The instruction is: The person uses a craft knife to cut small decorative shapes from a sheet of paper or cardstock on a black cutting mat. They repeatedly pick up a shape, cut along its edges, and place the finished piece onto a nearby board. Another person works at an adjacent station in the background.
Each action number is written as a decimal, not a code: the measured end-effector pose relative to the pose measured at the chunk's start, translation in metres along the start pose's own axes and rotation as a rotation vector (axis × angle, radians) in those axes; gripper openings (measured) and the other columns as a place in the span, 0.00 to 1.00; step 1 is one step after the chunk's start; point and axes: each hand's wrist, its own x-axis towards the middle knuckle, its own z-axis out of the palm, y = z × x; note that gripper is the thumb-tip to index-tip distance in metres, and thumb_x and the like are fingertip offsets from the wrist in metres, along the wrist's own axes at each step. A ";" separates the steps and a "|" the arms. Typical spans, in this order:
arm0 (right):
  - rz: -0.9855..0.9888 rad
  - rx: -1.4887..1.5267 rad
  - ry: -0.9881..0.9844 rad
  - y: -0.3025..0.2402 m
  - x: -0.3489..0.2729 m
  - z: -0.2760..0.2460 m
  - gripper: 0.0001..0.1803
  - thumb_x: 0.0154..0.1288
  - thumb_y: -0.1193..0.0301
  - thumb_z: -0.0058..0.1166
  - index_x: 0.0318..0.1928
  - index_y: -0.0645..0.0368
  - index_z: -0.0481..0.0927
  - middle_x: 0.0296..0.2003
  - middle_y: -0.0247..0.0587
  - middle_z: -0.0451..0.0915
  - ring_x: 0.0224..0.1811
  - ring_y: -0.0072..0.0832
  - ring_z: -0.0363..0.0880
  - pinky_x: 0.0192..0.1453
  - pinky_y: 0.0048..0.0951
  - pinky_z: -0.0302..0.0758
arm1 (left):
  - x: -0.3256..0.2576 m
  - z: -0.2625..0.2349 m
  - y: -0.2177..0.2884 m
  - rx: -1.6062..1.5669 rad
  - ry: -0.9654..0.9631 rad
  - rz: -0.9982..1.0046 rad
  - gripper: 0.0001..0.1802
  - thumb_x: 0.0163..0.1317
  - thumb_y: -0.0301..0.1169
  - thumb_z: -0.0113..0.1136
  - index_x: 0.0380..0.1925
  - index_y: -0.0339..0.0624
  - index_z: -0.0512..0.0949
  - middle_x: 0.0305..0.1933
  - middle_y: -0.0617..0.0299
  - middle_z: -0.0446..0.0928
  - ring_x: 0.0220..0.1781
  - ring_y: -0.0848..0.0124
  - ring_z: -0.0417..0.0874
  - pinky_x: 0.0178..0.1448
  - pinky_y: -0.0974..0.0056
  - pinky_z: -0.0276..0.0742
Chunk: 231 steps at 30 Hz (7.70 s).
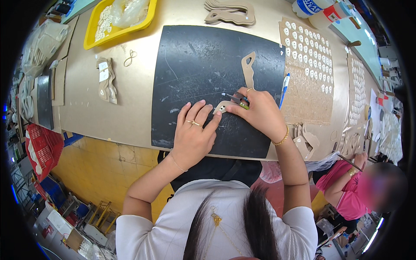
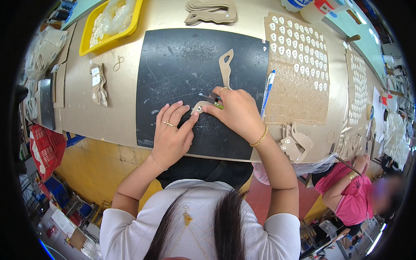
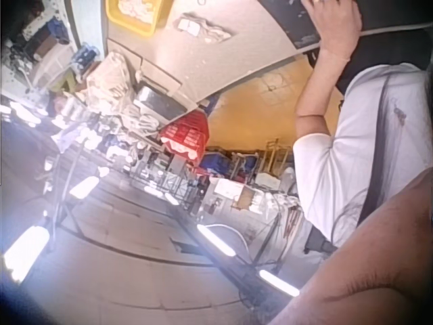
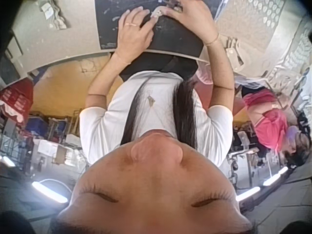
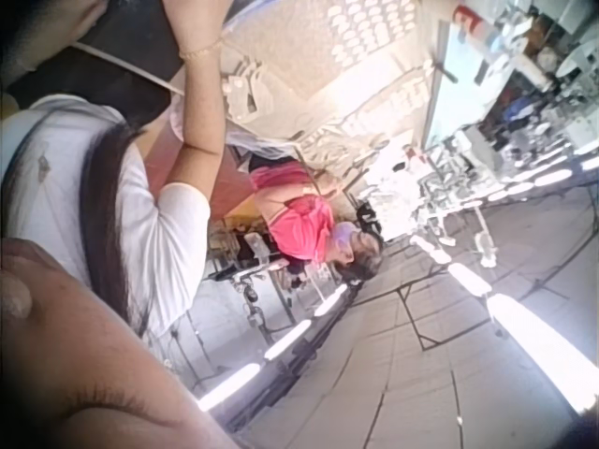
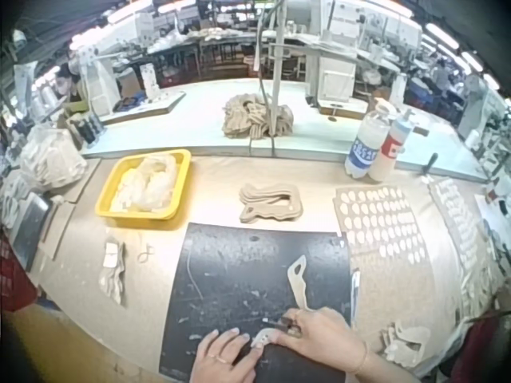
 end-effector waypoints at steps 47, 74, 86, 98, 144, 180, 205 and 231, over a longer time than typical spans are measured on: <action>0.078 -0.160 -0.029 -0.009 0.012 -0.002 0.26 0.57 0.51 0.71 0.31 0.65 0.82 0.23 0.53 0.81 0.31 0.53 0.84 0.35 0.44 0.78 | -0.002 0.009 0.003 0.003 0.066 -0.051 0.28 0.50 0.22 0.63 0.56 0.43 0.81 0.57 0.55 0.75 0.67 0.57 0.73 0.72 0.46 0.63; 0.148 -0.230 -0.036 -0.020 0.014 -0.001 0.28 0.53 0.47 0.72 0.38 0.62 0.87 0.29 0.49 0.86 0.36 0.46 0.88 0.39 0.43 0.82 | -0.003 0.006 -0.002 0.053 0.052 0.034 0.26 0.51 0.21 0.62 0.54 0.38 0.81 0.58 0.51 0.76 0.67 0.54 0.75 0.69 0.47 0.67; 0.070 -0.132 -0.016 -0.006 0.008 -0.007 0.26 0.58 0.52 0.70 0.41 0.65 0.86 0.31 0.55 0.85 0.37 0.52 0.86 0.43 0.45 0.80 | 0.003 0.012 0.001 0.105 0.072 0.029 0.30 0.51 0.24 0.64 0.59 0.40 0.78 0.55 0.54 0.74 0.64 0.57 0.74 0.65 0.49 0.66; 0.022 -0.014 0.458 -0.014 -0.017 -0.003 0.17 0.60 0.64 0.70 0.45 0.61 0.85 0.42 0.47 0.78 0.42 0.46 0.82 0.46 0.41 0.79 | 0.005 0.016 -0.012 0.077 0.087 0.086 0.27 0.52 0.27 0.65 0.56 0.41 0.80 0.54 0.56 0.74 0.61 0.57 0.74 0.64 0.50 0.67; 0.757 0.399 0.768 0.141 -0.242 -0.035 0.20 0.67 0.58 0.65 0.38 0.66 0.81 0.25 0.44 0.77 0.28 0.29 0.74 0.36 0.35 0.73 | 0.000 0.036 0.041 -0.258 -0.080 0.292 0.40 0.60 0.26 0.67 0.72 0.37 0.62 0.74 0.45 0.65 0.76 0.50 0.66 0.77 0.44 0.55; 0.077 -1.141 0.235 0.174 -0.051 -0.167 0.05 0.55 0.74 0.59 0.25 0.50 0.84 0.32 0.31 0.81 0.36 0.29 0.85 0.39 0.36 0.75 | 0.052 0.080 0.094 -0.105 -0.157 0.453 0.22 0.62 0.39 0.66 0.55 0.47 0.81 0.64 0.55 0.76 0.74 0.57 0.68 0.75 0.44 0.58; 0.700 0.661 0.419 0.219 -0.083 -0.174 0.13 0.62 0.71 0.70 0.46 0.61 0.86 0.24 0.25 0.77 0.20 0.13 0.66 0.20 0.18 0.59 | 0.050 0.083 0.094 -0.101 -0.136 0.451 0.18 0.62 0.39 0.64 0.50 0.46 0.81 0.63 0.53 0.76 0.74 0.56 0.67 0.75 0.44 0.58; 0.049 -0.284 0.024 -0.035 -0.036 -0.023 0.11 0.57 0.67 0.68 0.39 0.60 0.90 0.36 0.46 0.84 0.41 0.45 0.85 0.48 0.41 0.80 | 0.022 0.011 0.005 -0.337 0.206 -0.294 0.25 0.56 0.31 0.73 0.54 0.42 0.77 0.59 0.53 0.73 0.64 0.54 0.71 0.67 0.52 0.62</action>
